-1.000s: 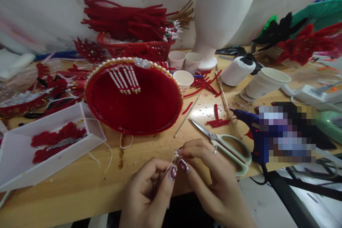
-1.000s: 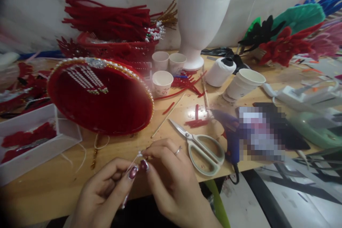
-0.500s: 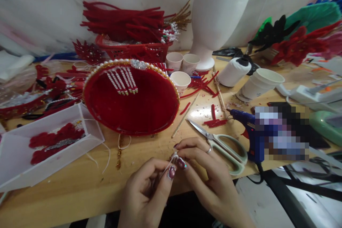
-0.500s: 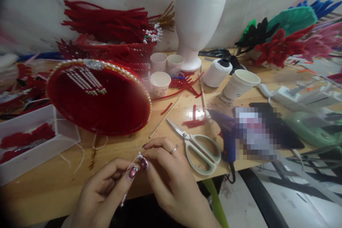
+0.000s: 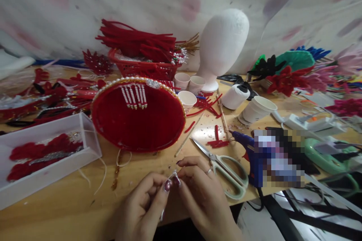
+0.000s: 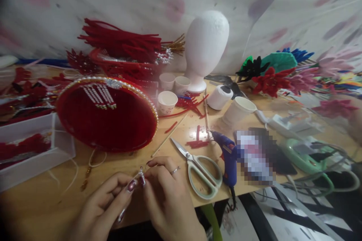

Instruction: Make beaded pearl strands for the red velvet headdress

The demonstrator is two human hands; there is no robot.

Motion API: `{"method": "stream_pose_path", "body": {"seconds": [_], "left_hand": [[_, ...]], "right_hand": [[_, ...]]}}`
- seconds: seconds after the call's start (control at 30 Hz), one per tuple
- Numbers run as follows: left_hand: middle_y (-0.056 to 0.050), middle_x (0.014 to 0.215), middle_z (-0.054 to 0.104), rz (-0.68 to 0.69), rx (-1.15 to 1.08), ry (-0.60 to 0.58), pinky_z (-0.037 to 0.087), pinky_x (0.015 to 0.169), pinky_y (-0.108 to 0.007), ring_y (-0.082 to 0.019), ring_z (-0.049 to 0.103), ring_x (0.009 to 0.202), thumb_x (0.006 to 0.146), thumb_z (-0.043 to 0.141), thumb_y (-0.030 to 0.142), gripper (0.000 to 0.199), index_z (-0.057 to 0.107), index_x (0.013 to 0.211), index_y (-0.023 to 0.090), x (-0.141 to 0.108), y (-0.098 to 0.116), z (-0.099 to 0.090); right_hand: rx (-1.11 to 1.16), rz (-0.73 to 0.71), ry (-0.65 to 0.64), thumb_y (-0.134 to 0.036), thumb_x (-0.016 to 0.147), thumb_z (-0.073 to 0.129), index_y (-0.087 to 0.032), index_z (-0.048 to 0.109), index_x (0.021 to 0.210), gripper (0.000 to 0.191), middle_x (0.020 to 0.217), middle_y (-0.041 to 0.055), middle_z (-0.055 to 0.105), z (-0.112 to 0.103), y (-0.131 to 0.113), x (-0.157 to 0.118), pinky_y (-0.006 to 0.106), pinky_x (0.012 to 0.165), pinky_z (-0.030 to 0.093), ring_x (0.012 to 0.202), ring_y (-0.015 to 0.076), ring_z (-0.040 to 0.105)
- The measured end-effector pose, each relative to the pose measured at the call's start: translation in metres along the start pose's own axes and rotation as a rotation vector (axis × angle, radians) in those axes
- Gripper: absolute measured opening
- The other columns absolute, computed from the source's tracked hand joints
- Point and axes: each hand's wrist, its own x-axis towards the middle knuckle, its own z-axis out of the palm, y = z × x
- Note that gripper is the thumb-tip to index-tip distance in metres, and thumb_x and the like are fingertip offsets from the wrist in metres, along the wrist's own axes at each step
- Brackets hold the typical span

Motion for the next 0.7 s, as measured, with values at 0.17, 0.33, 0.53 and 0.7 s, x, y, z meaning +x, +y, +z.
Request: {"method": "stream_pose_path", "body": {"seconds": [0.17,0.33,0.53,0.7], "left_hand": [[0.007,0.054,0.04,0.001,-0.035,-0.016,0.026,0.047,-0.018,-0.008,0.034,0.049,0.077,0.072,0.062,0.045,0.064,0.073,0.018,0.0005,0.0005,0.0001],[0.008,0.054,0.038,-0.022,-0.097,-0.051,0.023,0.047,-0.018,-0.007,0.032,0.049,0.077,0.072,0.062,0.046,0.063,0.075,0.017,0.0008,0.0004,-0.0012],[0.009,0.054,0.036,-0.031,-0.116,-0.062,0.021,0.046,-0.018,-0.006,0.029,0.048,0.077,0.073,0.059,0.043,0.062,0.073,0.017,0.001,-0.0006,-0.003],[0.011,0.051,0.034,-0.052,-0.145,-0.077,0.017,0.044,-0.019,-0.006,0.023,0.046,0.079,0.073,0.055,0.039,0.063,0.075,0.017,0.0013,0.0012,-0.0051]], "right_hand": [[-0.015,0.012,-0.012,-0.009,0.095,0.052,-0.021,0.06,0.096,0.015,0.107,0.0058,0.062,0.0007,0.001,-0.0021,0.026,0.089,0.052,0.105,0.0165,0.063],[-0.026,0.007,-0.018,-0.008,0.094,0.052,-0.022,0.06,0.097,0.016,0.108,0.0053,0.061,0.001,0.0026,-0.0026,0.027,0.09,0.05,0.106,0.0169,0.061],[-0.003,-0.001,-0.022,-0.007,0.095,0.053,-0.022,0.062,0.099,0.018,0.107,0.0049,0.062,0.0023,0.0035,-0.0013,0.026,0.09,0.05,0.104,0.0163,0.061],[0.067,0.03,-0.04,-0.009,0.097,0.054,-0.025,0.064,0.103,0.019,0.106,0.0033,0.063,-0.0012,0.0025,-0.0024,0.025,0.089,0.05,0.103,0.0157,0.062]]}}
